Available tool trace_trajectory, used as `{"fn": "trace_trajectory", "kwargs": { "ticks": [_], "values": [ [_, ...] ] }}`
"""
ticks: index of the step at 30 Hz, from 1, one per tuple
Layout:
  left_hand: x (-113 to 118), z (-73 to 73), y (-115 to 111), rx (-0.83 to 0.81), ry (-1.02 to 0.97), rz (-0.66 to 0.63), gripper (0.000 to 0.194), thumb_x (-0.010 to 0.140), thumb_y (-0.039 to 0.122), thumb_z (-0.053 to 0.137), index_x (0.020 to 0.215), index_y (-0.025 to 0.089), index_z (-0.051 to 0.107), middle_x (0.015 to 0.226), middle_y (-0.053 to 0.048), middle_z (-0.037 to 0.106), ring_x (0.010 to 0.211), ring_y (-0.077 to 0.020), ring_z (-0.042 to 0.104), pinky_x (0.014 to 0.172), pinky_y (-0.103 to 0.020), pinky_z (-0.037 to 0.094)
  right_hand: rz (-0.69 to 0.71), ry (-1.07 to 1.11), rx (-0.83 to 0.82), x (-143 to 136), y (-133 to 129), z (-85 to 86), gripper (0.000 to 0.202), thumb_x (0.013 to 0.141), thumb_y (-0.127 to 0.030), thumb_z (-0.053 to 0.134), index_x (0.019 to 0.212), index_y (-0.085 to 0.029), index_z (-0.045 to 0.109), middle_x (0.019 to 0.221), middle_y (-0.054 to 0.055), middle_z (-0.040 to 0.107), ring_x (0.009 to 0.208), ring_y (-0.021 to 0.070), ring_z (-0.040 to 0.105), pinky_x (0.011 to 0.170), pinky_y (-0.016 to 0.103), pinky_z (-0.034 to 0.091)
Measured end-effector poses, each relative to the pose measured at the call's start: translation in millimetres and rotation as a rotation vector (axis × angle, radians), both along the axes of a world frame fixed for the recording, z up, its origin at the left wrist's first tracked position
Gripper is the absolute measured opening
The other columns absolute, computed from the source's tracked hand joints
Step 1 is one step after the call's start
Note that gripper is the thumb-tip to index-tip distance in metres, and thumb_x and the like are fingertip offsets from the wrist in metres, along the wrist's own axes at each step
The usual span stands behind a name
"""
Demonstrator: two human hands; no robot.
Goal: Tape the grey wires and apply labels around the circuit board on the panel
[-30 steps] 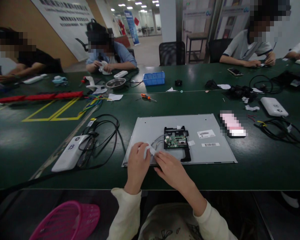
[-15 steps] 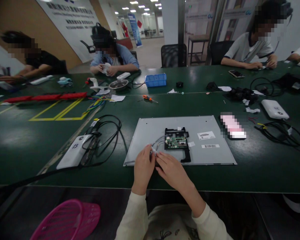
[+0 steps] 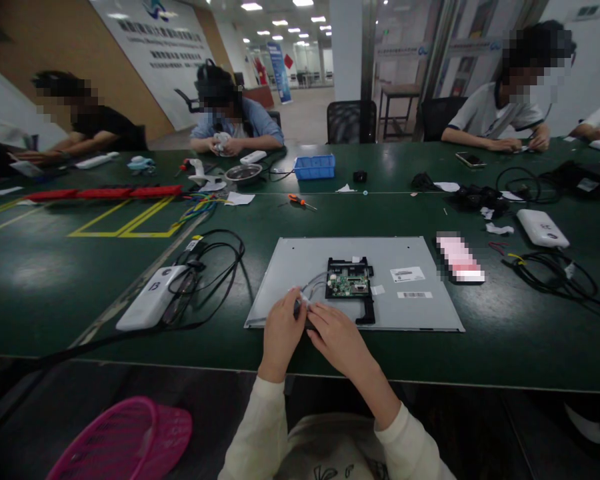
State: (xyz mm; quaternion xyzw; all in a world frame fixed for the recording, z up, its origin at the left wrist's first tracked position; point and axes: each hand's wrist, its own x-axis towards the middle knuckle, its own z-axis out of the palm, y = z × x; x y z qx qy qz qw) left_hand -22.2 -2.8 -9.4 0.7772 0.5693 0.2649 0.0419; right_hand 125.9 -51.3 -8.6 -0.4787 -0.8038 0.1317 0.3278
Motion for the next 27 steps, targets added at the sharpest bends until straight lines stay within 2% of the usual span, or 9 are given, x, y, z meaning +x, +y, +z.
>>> {"fn": "trace_trajectory", "kwargs": {
  "ticks": [8, 14, 20, 27],
  "values": [
    [-1.0, -2.5, 2.0, -0.006, -0.031, 0.011, 0.031, 0.090, 0.021, 0.046, 0.120, 0.017, 0.052, 0.116, -0.012, 0.064, 0.107, -0.0237, 0.061, 0.095, -0.039, 0.046, -0.002, 0.008, 0.011, -0.3, 0.0, 2.9, 0.040, 0.088, -0.018, 0.051, 0.128, -0.017, 0.055, 0.129, 0.012, 0.059, 0.124, 0.0231, 0.051, 0.106, 0.044, 0.042],
    [-0.5, 0.5, 3.2, -0.002, -0.048, -0.010, 0.031, 0.090, 0.023, 0.046, 0.120, 0.017, 0.052, 0.114, -0.012, 0.064, 0.106, -0.0249, 0.061, 0.093, -0.040, 0.046, -0.015, 0.016, -0.002, -0.3, 0.0, 3.8, 0.038, 0.089, -0.019, 0.051, 0.126, -0.016, 0.056, 0.130, 0.011, 0.059, 0.124, 0.0226, 0.051, 0.107, 0.042, 0.040],
    [-0.3, 1.5, 3.8, -0.011, -0.082, -0.019, 0.028, 0.090, 0.024, 0.045, 0.116, 0.019, 0.053, 0.112, -0.010, 0.064, 0.105, -0.0240, 0.061, 0.093, -0.039, 0.047, -0.017, 0.020, 0.008, -1.0, 1.1, 0.9, 0.040, 0.088, -0.019, 0.052, 0.128, -0.017, 0.055, 0.130, 0.011, 0.059, 0.123, 0.0234, 0.052, 0.105, 0.044, 0.042],
    [-2.8, -0.1, 4.8, -0.028, -0.107, -0.030, 0.032, 0.090, 0.025, 0.046, 0.121, 0.019, 0.052, 0.118, -0.011, 0.062, 0.109, -0.0256, 0.059, 0.096, -0.042, 0.045, -0.014, 0.015, 0.003, -1.3, 2.5, -1.3, 0.043, 0.087, -0.019, 0.052, 0.130, -0.017, 0.053, 0.131, 0.011, 0.058, 0.124, 0.0239, 0.051, 0.106, 0.044, 0.042]
  ]
}}
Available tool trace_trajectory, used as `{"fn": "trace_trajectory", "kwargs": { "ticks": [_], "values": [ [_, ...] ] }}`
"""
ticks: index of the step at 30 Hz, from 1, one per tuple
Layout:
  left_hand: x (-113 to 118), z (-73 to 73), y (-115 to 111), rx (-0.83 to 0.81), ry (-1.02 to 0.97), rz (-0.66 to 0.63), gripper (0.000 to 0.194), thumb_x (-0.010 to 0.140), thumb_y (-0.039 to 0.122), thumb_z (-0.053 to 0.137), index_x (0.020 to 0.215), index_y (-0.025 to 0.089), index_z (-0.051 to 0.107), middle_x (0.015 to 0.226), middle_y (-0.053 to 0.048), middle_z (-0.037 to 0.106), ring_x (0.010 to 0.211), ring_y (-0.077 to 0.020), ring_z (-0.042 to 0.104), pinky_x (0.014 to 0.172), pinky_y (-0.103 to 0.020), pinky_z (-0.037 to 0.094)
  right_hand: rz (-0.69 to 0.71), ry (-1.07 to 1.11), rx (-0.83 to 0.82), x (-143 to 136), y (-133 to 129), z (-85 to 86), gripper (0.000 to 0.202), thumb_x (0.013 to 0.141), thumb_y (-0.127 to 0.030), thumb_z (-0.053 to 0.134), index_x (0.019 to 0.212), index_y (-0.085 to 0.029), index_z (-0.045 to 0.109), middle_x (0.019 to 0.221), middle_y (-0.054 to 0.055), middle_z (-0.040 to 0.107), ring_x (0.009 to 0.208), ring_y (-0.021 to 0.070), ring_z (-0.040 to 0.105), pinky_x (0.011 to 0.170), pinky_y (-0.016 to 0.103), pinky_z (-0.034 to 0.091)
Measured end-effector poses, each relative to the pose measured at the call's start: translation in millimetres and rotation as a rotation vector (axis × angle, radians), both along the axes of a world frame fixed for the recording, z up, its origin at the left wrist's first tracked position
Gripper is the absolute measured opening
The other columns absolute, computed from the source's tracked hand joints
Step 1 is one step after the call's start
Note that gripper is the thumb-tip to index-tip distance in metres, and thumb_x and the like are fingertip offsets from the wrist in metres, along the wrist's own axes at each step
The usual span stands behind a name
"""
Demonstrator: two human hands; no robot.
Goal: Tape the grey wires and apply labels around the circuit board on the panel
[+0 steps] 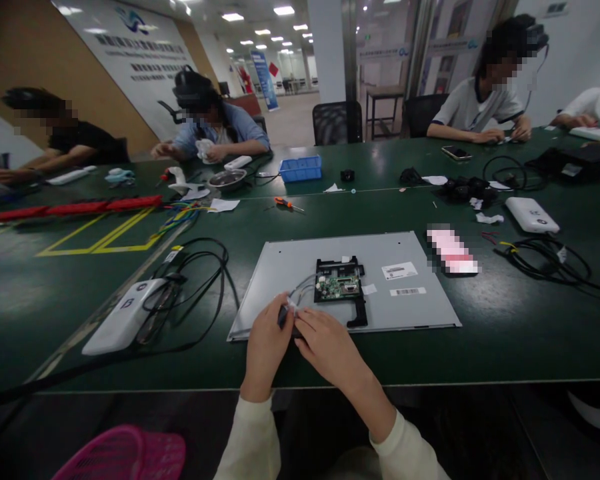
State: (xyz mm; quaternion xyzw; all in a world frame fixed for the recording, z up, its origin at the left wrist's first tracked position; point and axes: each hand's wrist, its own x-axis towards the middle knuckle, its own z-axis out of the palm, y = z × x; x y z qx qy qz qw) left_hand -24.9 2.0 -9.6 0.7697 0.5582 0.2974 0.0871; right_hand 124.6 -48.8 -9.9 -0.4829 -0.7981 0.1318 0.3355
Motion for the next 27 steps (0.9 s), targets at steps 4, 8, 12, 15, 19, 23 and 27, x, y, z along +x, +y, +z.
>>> {"fn": "trace_trajectory", "kwargs": {
  "ticks": [4, 8, 12, 15, 19, 23, 27],
  "values": [
    [-0.7, 0.9, 1.4, -0.029, -0.019, -0.001, 0.032, 0.089, 0.025, 0.046, 0.120, 0.019, 0.052, 0.117, -0.011, 0.063, 0.109, -0.0256, 0.059, 0.096, -0.042, 0.046, -0.002, -0.020, -0.014, -0.6, 0.7, -0.2, 0.042, 0.088, -0.020, 0.052, 0.129, -0.015, 0.053, 0.133, 0.010, 0.056, 0.125, 0.0245, 0.049, 0.107, 0.043, 0.041],
    [-0.7, 2.3, 1.1, -0.032, -0.027, 0.008, 0.031, 0.089, 0.025, 0.047, 0.119, 0.018, 0.052, 0.115, -0.011, 0.063, 0.108, -0.0251, 0.059, 0.096, -0.042, 0.046, 0.005, -0.023, -0.006, -0.9, -0.1, -1.6, 0.043, 0.088, -0.019, 0.051, 0.131, -0.016, 0.052, 0.134, 0.010, 0.056, 0.125, 0.0247, 0.049, 0.107, 0.045, 0.041],
    [-0.5, 2.2, -0.3, 0.018, 0.012, 0.017, 0.032, 0.089, 0.023, 0.048, 0.120, 0.018, 0.050, 0.115, -0.011, 0.063, 0.108, -0.0253, 0.059, 0.096, -0.043, 0.046, 0.004, -0.026, 0.008, -0.2, -2.7, -1.9, 0.040, 0.089, -0.019, 0.050, 0.129, -0.016, 0.054, 0.131, 0.011, 0.058, 0.124, 0.0245, 0.051, 0.106, 0.045, 0.042],
    [0.2, 1.5, -1.0, 0.048, 0.070, 0.040, 0.035, 0.089, 0.024, 0.048, 0.123, 0.016, 0.047, 0.118, -0.014, 0.061, 0.109, -0.0266, 0.058, 0.096, -0.043, 0.045, -0.003, -0.041, 0.017, -0.6, -3.9, -1.7, 0.040, 0.089, -0.018, 0.049, 0.128, -0.016, 0.055, 0.131, 0.011, 0.058, 0.123, 0.0242, 0.051, 0.105, 0.044, 0.043],
    [1.0, -0.6, -1.1, 0.082, 0.118, 0.051, 0.038, 0.090, 0.025, 0.047, 0.126, 0.013, 0.044, 0.124, -0.015, 0.057, 0.113, -0.0276, 0.056, 0.098, -0.044, 0.045, -0.018, -0.078, 0.027, -3.9, -4.0, -4.3, 0.040, 0.088, -0.017, 0.049, 0.128, -0.014, 0.054, 0.132, 0.011, 0.058, 0.124, 0.0234, 0.050, 0.106, 0.042, 0.042],
    [0.5, -3.5, -0.1, 0.105, 0.143, 0.061, 0.040, 0.091, 0.027, 0.046, 0.129, 0.012, 0.042, 0.128, -0.015, 0.055, 0.118, -0.0276, 0.054, 0.100, -0.043, 0.045, -0.047, -0.103, 0.036, -7.8, -4.1, -8.0, 0.042, 0.088, -0.016, 0.050, 0.130, -0.013, 0.052, 0.132, 0.010, 0.057, 0.126, 0.0222, 0.048, 0.108, 0.041, 0.041],
    [-0.3, -4.4, 1.1, 0.110, 0.169, 0.062, 0.043, 0.092, 0.028, 0.045, 0.131, 0.012, 0.041, 0.131, -0.016, 0.053, 0.121, -0.0279, 0.052, 0.102, -0.044, 0.043, -0.048, -0.094, 0.040, -8.9, -4.1, -7.8, 0.040, 0.089, -0.015, 0.048, 0.128, -0.014, 0.054, 0.131, 0.009, 0.058, 0.125, 0.0219, 0.049, 0.109, 0.040, 0.041]
  ]
}}
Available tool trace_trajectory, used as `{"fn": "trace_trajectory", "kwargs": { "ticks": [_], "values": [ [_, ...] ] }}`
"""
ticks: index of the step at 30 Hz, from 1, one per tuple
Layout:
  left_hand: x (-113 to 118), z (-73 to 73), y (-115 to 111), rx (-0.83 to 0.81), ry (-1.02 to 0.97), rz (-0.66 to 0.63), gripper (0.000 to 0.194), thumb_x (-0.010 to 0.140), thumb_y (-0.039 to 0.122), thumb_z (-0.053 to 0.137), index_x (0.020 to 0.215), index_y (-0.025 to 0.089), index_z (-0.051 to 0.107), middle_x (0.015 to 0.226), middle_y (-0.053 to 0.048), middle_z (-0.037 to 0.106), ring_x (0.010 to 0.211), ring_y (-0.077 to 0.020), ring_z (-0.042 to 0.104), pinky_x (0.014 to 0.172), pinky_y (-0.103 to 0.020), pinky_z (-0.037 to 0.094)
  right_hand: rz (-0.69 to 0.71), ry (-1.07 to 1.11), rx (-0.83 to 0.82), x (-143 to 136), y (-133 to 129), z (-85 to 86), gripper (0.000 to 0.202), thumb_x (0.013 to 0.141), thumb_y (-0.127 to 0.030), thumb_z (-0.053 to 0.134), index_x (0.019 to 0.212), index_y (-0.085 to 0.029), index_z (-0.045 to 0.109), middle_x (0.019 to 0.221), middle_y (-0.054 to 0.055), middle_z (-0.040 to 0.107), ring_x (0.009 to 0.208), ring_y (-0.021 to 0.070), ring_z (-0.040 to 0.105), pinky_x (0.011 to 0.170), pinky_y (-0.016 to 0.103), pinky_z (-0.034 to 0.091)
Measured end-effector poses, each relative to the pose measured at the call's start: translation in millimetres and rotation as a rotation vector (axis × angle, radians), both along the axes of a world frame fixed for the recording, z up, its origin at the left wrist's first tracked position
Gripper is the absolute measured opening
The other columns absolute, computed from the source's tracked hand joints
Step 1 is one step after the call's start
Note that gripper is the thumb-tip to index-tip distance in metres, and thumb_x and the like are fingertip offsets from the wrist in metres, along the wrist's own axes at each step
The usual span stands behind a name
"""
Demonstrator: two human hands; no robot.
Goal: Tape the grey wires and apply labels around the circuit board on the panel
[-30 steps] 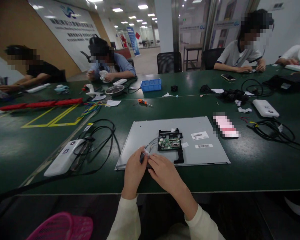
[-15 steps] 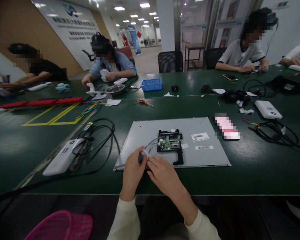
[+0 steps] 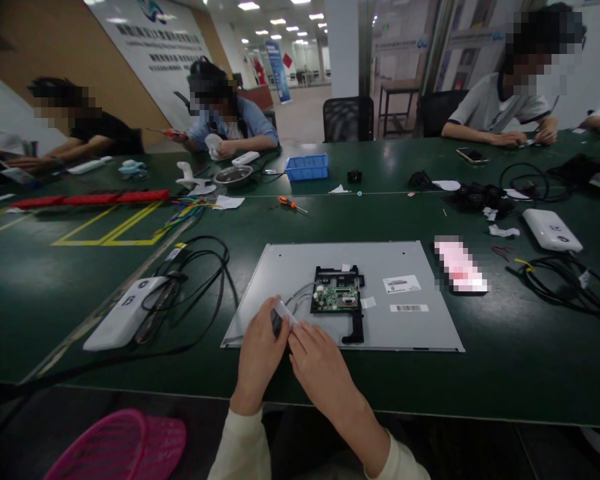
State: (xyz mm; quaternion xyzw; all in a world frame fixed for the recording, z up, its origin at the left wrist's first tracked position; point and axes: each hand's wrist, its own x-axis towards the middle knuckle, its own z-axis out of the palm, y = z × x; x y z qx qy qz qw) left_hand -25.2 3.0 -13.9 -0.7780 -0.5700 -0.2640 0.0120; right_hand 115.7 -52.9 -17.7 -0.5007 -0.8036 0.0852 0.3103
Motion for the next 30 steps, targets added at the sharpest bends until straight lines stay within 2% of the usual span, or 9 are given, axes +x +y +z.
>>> {"fn": "trace_trajectory", "kwargs": {
  "ticks": [8, 13, 16, 21, 25, 28, 30],
  "values": [
    [0.3, 4.5, -0.9, -0.059, -0.072, 0.038, 0.047, 0.091, 0.027, 0.046, 0.136, 0.012, 0.038, 0.134, -0.017, 0.051, 0.122, -0.0282, 0.052, 0.100, -0.046, 0.044, 0.007, 0.080, -0.043, 3.0, -1.7, 11.6, 0.034, 0.089, -0.014, 0.048, 0.121, -0.016, 0.059, 0.127, 0.010, 0.061, 0.123, 0.0220, 0.051, 0.106, 0.041, 0.044],
    [-1.7, 12.9, -7.8, 0.022, -0.114, 0.018, 0.052, 0.092, 0.024, 0.046, 0.141, 0.015, 0.031, 0.140, -0.015, 0.045, 0.132, -0.0255, 0.041, 0.107, -0.046, 0.038, -0.027, 0.184, -0.027, 14.7, -9.8, 22.2, 0.030, 0.090, -0.014, 0.045, 0.115, -0.019, 0.061, 0.130, 0.010, 0.057, 0.128, 0.0227, 0.045, 0.105, 0.043, 0.045],
    [0.7, 19.8, -17.1, 0.072, -0.017, -0.090, 0.044, 0.092, 0.021, 0.046, 0.135, 0.016, 0.040, 0.141, -0.012, 0.046, 0.135, -0.0245, 0.038, 0.109, -0.045, 0.036, -0.119, 0.200, -0.034, 42.3, -10.3, 25.3, 0.031, 0.091, -0.016, 0.044, 0.117, -0.021, 0.059, 0.129, 0.009, 0.058, 0.125, 0.0226, 0.048, 0.104, 0.044, 0.045],
    [10.1, 29.9, -25.5, -0.003, 0.225, -0.253, 0.036, 0.090, 0.021, 0.049, 0.126, 0.018, 0.051, 0.132, -0.010, 0.055, 0.125, -0.0254, 0.049, 0.100, -0.042, 0.044, -0.312, 0.085, -0.132, 117.0, 8.2, 21.5, 0.030, 0.088, -0.023, 0.050, 0.117, -0.021, 0.060, 0.119, 0.010, 0.062, 0.113, 0.0252, 0.056, 0.100, 0.048, 0.046],
    [11.8, 32.8, -20.1, -0.026, 0.349, -0.263, 0.035, 0.088, 0.013, 0.048, 0.123, 0.016, 0.054, 0.125, -0.011, 0.060, 0.116, -0.0256, 0.055, 0.095, -0.041, 0.047, -0.211, -0.053, -0.171, 153.4, 27.3, 14.7, 0.035, 0.085, -0.022, 0.054, 0.119, -0.020, 0.059, 0.123, 0.010, 0.060, 0.115, 0.0257, 0.054, 0.101, 0.047, 0.044],
    [10.0, 33.4, -16.8, -0.018, 0.381, -0.264, 0.037, 0.085, 0.003, 0.046, 0.119, 0.013, 0.056, 0.117, -0.011, 0.064, 0.108, -0.0231, 0.060, 0.092, -0.038, 0.049, -0.129, -0.140, -0.184, 156.9, 36.4, 12.4, 0.033, 0.085, -0.023, 0.055, 0.118, -0.020, 0.060, 0.120, 0.010, 0.061, 0.111, 0.0244, 0.057, 0.096, 0.044, 0.048],
    [8.6, 35.4, -15.5, -0.025, 0.386, -0.267, 0.035, 0.084, 0.000, 0.046, 0.115, 0.012, 0.058, 0.109, -0.010, 0.067, 0.099, -0.0219, 0.063, 0.088, -0.037, 0.051, -0.127, -0.204, -0.165, 154.3, 39.6, 12.0, 0.028, 0.088, -0.022, 0.052, 0.114, -0.020, 0.062, 0.116, 0.010, 0.063, 0.106, 0.0237, 0.059, 0.093, 0.042, 0.049]
  ]
}}
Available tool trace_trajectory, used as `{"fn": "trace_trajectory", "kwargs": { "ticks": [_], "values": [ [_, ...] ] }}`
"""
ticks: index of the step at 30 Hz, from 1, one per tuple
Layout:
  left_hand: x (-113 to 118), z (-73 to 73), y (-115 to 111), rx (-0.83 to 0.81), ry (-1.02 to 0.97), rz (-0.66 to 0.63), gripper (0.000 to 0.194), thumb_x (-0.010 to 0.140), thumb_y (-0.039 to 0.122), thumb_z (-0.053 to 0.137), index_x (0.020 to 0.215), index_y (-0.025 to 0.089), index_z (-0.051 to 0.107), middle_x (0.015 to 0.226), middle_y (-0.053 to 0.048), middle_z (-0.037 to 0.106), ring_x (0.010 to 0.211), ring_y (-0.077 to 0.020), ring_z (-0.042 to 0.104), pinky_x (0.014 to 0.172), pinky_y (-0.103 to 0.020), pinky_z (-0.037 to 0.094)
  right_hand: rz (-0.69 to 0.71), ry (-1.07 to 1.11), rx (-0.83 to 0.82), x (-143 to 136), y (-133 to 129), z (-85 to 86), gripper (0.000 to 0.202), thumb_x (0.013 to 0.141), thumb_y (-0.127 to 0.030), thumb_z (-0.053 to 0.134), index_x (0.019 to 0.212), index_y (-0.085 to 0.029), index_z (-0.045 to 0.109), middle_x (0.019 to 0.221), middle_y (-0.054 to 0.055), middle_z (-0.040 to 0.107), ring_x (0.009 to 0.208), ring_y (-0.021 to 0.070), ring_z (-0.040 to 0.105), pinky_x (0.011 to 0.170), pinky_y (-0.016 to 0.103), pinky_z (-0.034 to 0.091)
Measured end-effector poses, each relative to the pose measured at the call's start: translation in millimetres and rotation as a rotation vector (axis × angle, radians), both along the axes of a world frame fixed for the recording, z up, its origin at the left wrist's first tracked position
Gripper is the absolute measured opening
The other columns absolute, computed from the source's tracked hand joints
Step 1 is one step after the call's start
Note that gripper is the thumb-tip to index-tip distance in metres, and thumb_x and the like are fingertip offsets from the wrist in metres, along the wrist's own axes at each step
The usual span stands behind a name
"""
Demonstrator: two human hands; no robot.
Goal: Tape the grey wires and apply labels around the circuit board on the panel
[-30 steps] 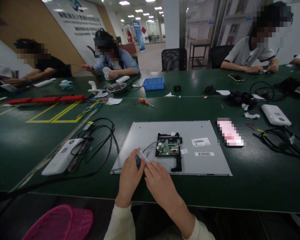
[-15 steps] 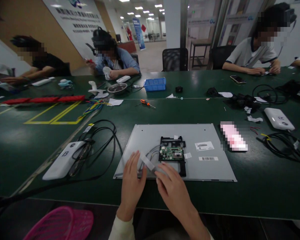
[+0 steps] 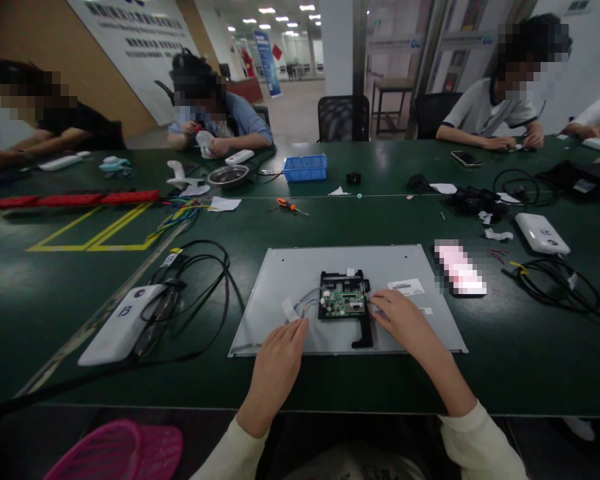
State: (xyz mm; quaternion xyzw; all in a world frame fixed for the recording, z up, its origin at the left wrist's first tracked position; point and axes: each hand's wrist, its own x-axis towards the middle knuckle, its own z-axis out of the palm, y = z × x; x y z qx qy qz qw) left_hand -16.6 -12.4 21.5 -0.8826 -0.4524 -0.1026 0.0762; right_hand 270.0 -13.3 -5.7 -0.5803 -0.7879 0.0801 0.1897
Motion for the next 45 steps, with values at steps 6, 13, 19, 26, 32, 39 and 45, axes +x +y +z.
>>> {"fn": "trace_trajectory", "kwargs": {
  "ticks": [6, 13, 19, 26, 32, 39, 45],
  "values": [
    [-10.3, 21.3, 18.3, 0.064, -0.064, -0.003, 0.028, 0.085, 0.004, 0.048, 0.108, 0.014, 0.062, 0.105, -0.010, 0.069, 0.094, -0.0214, 0.065, 0.087, -0.036, 0.051, -0.010, -0.166, 0.089, -3.2, -1.6, -0.8, 0.027, 0.090, -0.012, 0.044, 0.106, -0.018, 0.066, 0.111, 0.010, 0.067, 0.100, 0.0234, 0.062, 0.089, 0.041, 0.049],
    [-26.7, 33.8, 65.4, 0.190, -0.234, 0.021, 0.033, 0.090, 0.010, 0.039, 0.109, 0.019, 0.065, 0.115, -0.008, 0.068, 0.108, -0.0201, 0.062, 0.101, -0.040, 0.042, -0.118, 0.085, 0.006, 1.2, -2.1, -0.5, 0.030, 0.089, -0.024, 0.049, 0.115, -0.020, 0.062, 0.115, 0.009, 0.064, 0.109, 0.0243, 0.057, 0.095, 0.044, 0.046],
    [-24.7, 6.2, 80.1, -0.012, -0.095, 0.074, 0.026, 0.086, 0.010, 0.042, 0.092, 0.018, 0.065, 0.099, -0.009, 0.071, 0.114, -0.0226, 0.059, 0.106, -0.047, 0.033, -0.130, 0.241, -0.092, 3.0, 3.5, 0.8, 0.032, 0.082, -0.025, 0.056, 0.113, -0.020, 0.063, 0.115, 0.009, 0.061, 0.109, 0.0232, 0.055, 0.096, 0.042, 0.044],
    [-19.1, 6.5, 70.4, 0.001, -0.173, 0.119, 0.019, 0.091, 0.021, 0.043, 0.094, 0.022, 0.062, 0.106, -0.008, 0.068, 0.119, -0.0249, 0.053, 0.108, -0.053, 0.028, -0.140, 0.267, -0.189, -3.3, 4.6, 7.9, 0.020, 0.079, -0.017, 0.053, 0.094, -0.018, 0.066, 0.092, 0.006, 0.063, 0.084, 0.0193, 0.060, 0.076, 0.033, 0.048],
    [17.4, 13.8, 35.1, -0.053, -0.270, 0.061, 0.028, 0.093, 0.022, 0.041, 0.117, 0.022, 0.055, 0.127, -0.006, 0.059, 0.126, -0.0224, 0.048, 0.109, -0.049, 0.030, -0.252, 0.384, -0.124, 3.2, -3.3, 5.6, 0.021, 0.080, -0.024, 0.049, 0.091, -0.019, 0.067, 0.087, 0.005, 0.067, 0.075, 0.0189, 0.062, 0.068, 0.032, 0.048],
    [60.4, 3.5, 12.3, -0.121, -0.265, -0.027, 0.038, 0.094, 0.026, 0.041, 0.131, 0.019, 0.044, 0.142, -0.011, 0.044, 0.136, -0.0251, 0.035, 0.109, -0.048, 0.033, -0.512, 0.262, 0.041, 56.3, -16.8, -21.1, 0.022, 0.081, -0.032, 0.052, 0.090, -0.019, 0.067, 0.100, 0.010, 0.065, 0.095, 0.0251, 0.061, 0.087, 0.043, 0.047],
    [63.9, -15.9, 11.8, -0.123, -0.218, -0.020, 0.045, 0.093, 0.029, 0.042, 0.138, 0.022, 0.038, 0.149, -0.011, 0.034, 0.140, -0.0279, 0.027, 0.109, -0.054, 0.031, -0.521, 0.188, 0.122, 61.1, -15.0, -22.5, 0.025, 0.084, -0.033, 0.051, 0.097, -0.020, 0.068, 0.124, 0.012, 0.055, 0.118, 0.0285, 0.050, 0.101, 0.050, 0.038]
  ]
}}
